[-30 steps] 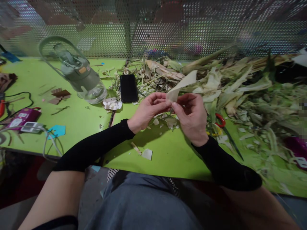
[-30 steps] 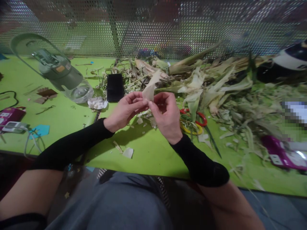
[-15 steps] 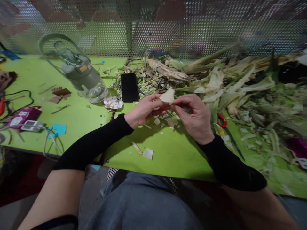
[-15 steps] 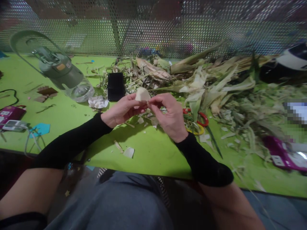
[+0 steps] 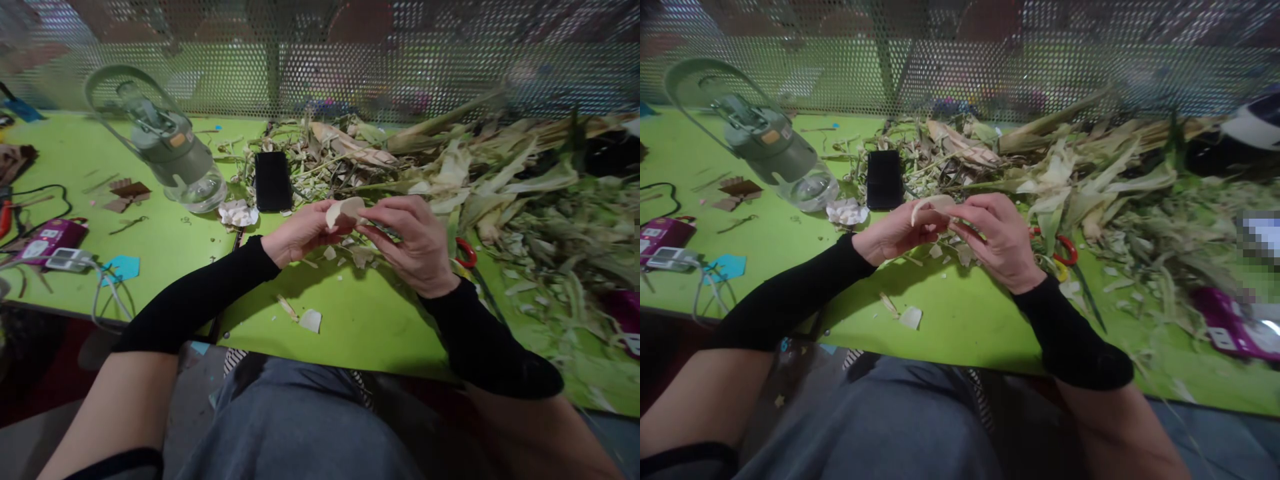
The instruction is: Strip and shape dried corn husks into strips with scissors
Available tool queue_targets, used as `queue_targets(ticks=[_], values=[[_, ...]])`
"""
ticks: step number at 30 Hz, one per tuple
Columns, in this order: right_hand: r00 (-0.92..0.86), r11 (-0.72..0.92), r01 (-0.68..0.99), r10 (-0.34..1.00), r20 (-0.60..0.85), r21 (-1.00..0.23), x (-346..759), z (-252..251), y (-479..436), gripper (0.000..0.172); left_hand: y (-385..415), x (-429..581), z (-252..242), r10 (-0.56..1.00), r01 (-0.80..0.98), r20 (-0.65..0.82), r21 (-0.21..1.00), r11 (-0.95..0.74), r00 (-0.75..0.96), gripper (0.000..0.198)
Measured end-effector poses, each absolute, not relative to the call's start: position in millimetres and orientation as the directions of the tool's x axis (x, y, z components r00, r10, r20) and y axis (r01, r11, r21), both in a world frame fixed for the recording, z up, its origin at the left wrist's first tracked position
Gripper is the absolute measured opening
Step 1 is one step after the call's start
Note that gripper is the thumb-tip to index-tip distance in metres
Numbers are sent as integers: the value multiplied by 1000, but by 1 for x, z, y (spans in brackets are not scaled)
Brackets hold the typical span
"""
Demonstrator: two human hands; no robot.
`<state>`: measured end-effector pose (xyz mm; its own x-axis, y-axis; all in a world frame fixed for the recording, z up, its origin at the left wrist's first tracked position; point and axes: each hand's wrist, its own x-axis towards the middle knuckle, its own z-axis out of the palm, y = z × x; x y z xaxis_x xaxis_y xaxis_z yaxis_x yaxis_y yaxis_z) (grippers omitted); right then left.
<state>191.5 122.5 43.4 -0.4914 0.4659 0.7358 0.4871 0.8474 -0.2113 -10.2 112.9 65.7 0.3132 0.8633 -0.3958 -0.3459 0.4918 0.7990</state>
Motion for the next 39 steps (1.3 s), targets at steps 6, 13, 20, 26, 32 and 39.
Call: queue_targets(ticks=[6, 13, 20, 26, 32, 39], values=[[-476, 788, 490, 600, 643, -373, 192, 45, 122, 8, 114, -10, 65, 840, -341, -424, 776, 530, 339, 15], [-439, 731, 501, 676, 592, -463, 191, 45, 123, 18, 112, -13, 68, 824, -292, -415, 792, 536, 385, 25], [-421, 726, 511, 678, 603, -460, 193, 42, 127, 19, 112, -13, 64, 863, -310, -332, 834, 457, 380, 11], [-417, 747, 540, 639, 646, -389, 196, 39, 130, 15, 113, -16, 60, 899, -327, -210, 880, 344, 384, 15], [-373, 706, 442, 705, 603, -553, 191, 48, 125, 21, 111, -14, 59, 929, -277, -142, 929, 243, 341, 7], [-265, 460, 226, 877, 400, -859, 181, 41, 125, 35, 112, -14, 58, 945, -210, -77, 966, 150, 319, 17]])
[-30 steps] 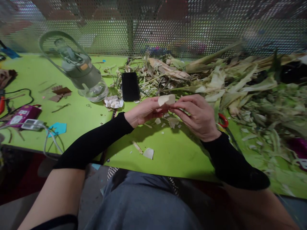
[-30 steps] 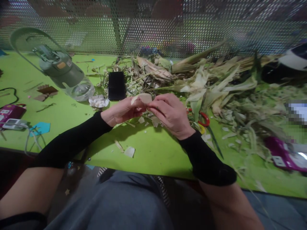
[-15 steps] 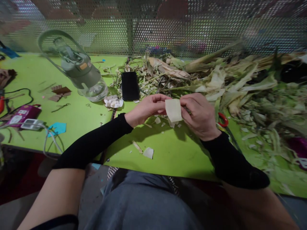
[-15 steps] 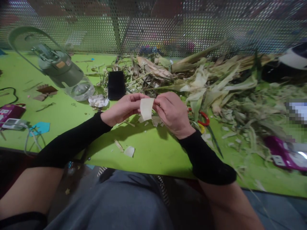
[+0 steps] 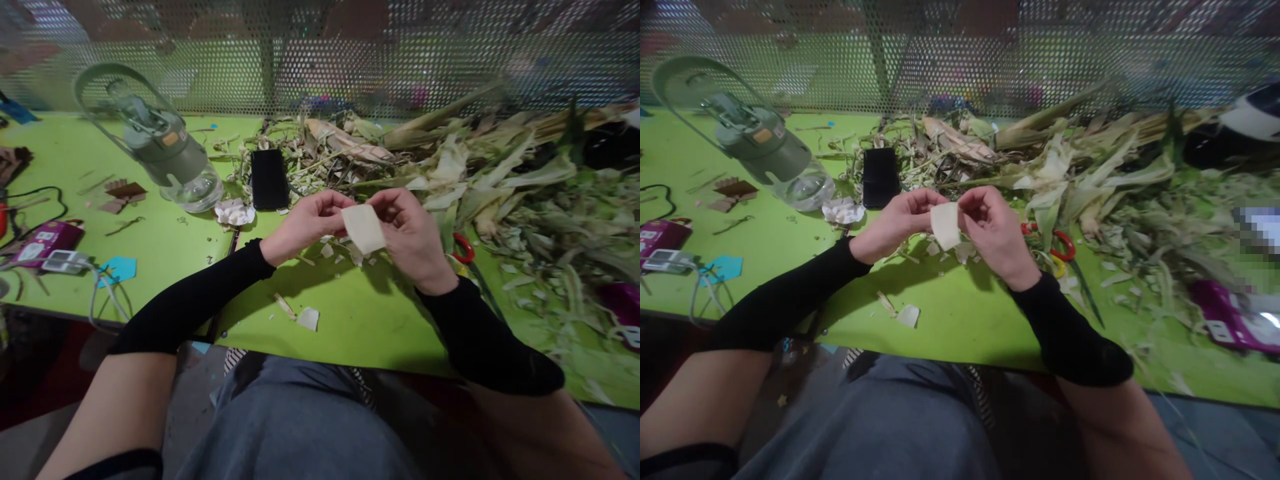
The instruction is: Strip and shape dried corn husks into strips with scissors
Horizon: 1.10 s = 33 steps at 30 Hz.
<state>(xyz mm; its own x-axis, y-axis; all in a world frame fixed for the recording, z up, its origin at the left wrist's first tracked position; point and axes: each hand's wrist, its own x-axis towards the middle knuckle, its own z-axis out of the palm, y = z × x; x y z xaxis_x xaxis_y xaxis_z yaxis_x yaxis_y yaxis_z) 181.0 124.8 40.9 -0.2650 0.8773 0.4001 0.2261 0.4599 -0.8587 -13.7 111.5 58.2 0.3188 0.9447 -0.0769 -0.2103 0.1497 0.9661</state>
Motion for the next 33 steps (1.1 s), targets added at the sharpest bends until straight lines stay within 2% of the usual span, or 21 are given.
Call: queue_targets(ticks=[3, 8, 11, 15, 18, 25, 33], values=[[-243, 419, 207, 897, 369, -884, 180, 37, 125, 39, 112, -15, 59, 927, -184, -122, 963, 197, 355, 22], [-214, 357, 162, 923, 320, -920, 179, 34, 126, 43, 111, -16, 63, 892, -209, -211, 926, 313, 399, 11], [-201, 441, 194, 892, 405, -876, 179, 39, 123, 34, 113, -16, 64, 858, -244, -320, 866, 437, 401, 10], [-287, 583, 293, 809, 512, -758, 179, 49, 119, 24, 118, -17, 64, 818, -282, -398, 799, 532, 415, 18], [-319, 626, 354, 779, 540, -695, 182, 51, 118, 16, 120, -18, 64, 803, -306, -414, 770, 560, 428, 19], [-367, 689, 357, 724, 584, -631, 188, 49, 123, 11, 119, -18, 66, 741, -261, -450, 737, 623, 498, 27], [-373, 680, 355, 732, 570, -641, 189, 52, 122, 26, 118, -21, 66, 721, -238, -383, 766, 597, 577, 22]])
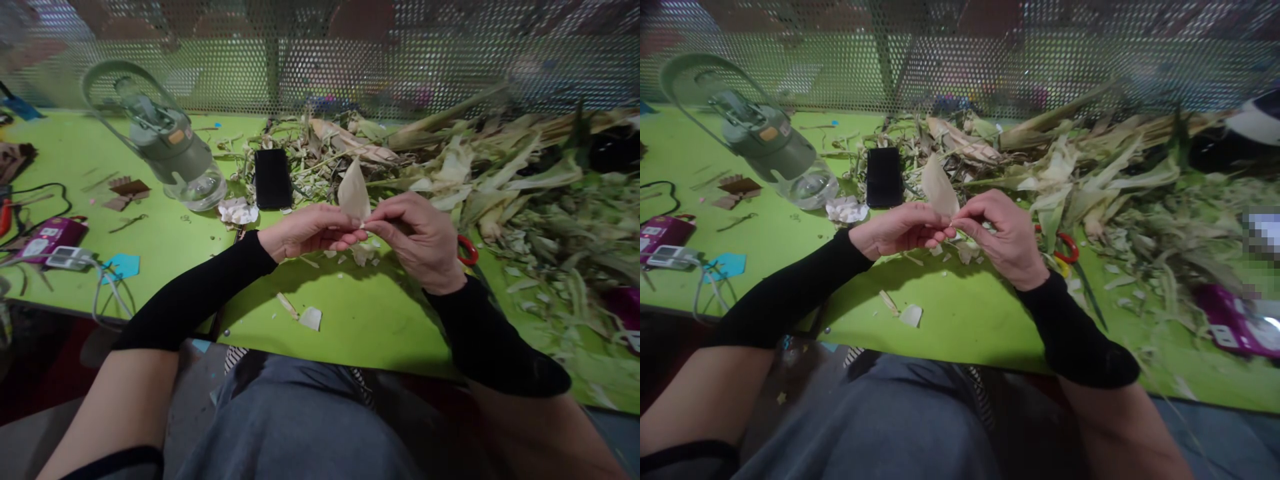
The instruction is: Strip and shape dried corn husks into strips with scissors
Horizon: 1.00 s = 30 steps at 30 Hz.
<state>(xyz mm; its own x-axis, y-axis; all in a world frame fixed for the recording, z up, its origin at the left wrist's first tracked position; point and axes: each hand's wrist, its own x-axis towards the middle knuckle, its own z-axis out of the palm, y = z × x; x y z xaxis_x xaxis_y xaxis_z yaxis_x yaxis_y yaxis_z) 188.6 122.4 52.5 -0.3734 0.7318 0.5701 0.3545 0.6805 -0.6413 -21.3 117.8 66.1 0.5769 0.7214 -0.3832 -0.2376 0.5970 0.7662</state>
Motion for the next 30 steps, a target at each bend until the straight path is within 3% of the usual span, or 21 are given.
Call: queue_targets(ticks=[4, 8, 14, 17, 21, 24, 30], values=[[-316, 649, 411, 760, 568, -640, 186, 49, 122, 30, 112, -18, 63, 844, -288, -225, 871, 399, 487, 9], [-227, 568, 412, 822, 523, -713, 181, 40, 120, 27, 109, -14, 56, 925, -243, -35, 961, 135, 378, 17], [-262, 522, 364, 852, 453, -772, 177, 33, 117, 21, 110, -10, 51, 946, -174, 70, 985, -14, 316, 13], [-184, 535, 284, 845, 502, -796, 176, 33, 116, 28, 109, -8, 51, 952, -182, 65, 983, -10, 299, 10], [-139, 462, 167, 886, 443, -871, 172, 38, 115, 41, 110, -10, 54, 956, -192, -8, 979, 67, 294, 13], [-167, 448, 146, 890, 424, -882, 168, 41, 114, 34, 112, -11, 56, 948, -232, -84, 959, 160, 306, 20], [-177, 449, 154, 889, 422, -880, 167, 40, 113, 21, 113, -12, 60, 909, -272, -264, 894, 356, 323, 11]])
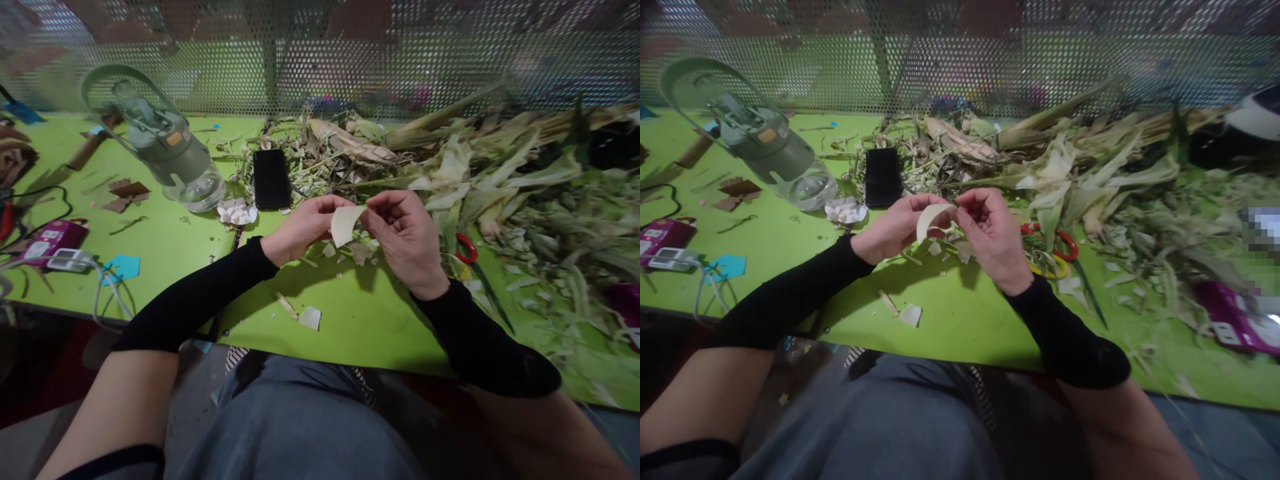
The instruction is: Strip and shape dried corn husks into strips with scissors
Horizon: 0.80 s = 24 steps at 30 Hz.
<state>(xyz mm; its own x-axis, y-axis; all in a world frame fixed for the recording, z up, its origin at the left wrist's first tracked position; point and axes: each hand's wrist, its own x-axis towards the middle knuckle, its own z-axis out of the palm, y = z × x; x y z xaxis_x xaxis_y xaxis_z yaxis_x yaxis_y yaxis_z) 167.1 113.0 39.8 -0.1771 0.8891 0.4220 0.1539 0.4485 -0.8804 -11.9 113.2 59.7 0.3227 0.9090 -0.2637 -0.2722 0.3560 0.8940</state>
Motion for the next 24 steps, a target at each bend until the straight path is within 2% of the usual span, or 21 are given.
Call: queue_targets(ticks=[3, 6, 11, 14, 17, 20, 24], values=[[-183, 446, 147, 890, 419, -883, 166, 42, 113, 23, 113, -12, 61, 894, -289, -282, 875, 389, 348, 12], [-179, 408, 164, 908, 379, -898, 165, 45, 112, 30, 113, -13, 59, 904, -273, -233, 900, 340, 358, 14], [-140, 294, 156, 952, 273, -943, 166, 46, 111, 38, 114, -12, 52, 945, -146, 25, 989, 24, 326, 27], [-153, 274, 130, 955, 254, -953, 167, 43, 112, 40, 113, -12, 50, 946, -96, 83, 994, -55, 312, 23], [-150, 281, 96, 952, 266, -955, 167, 41, 113, 41, 115, -12, 50, 954, -122, 17, 992, 21, 298, 22], [-174, 308, 116, 942, 286, -944, 167, 43, 112, 32, 116, -13, 52, 951, -178, -99, 971, 157, 293, 25], [-206, 349, 149, 926, 316, -925, 166, 48, 110, 27, 117, -15, 55, 932, -234, -185, 936, 263, 312, 16]])
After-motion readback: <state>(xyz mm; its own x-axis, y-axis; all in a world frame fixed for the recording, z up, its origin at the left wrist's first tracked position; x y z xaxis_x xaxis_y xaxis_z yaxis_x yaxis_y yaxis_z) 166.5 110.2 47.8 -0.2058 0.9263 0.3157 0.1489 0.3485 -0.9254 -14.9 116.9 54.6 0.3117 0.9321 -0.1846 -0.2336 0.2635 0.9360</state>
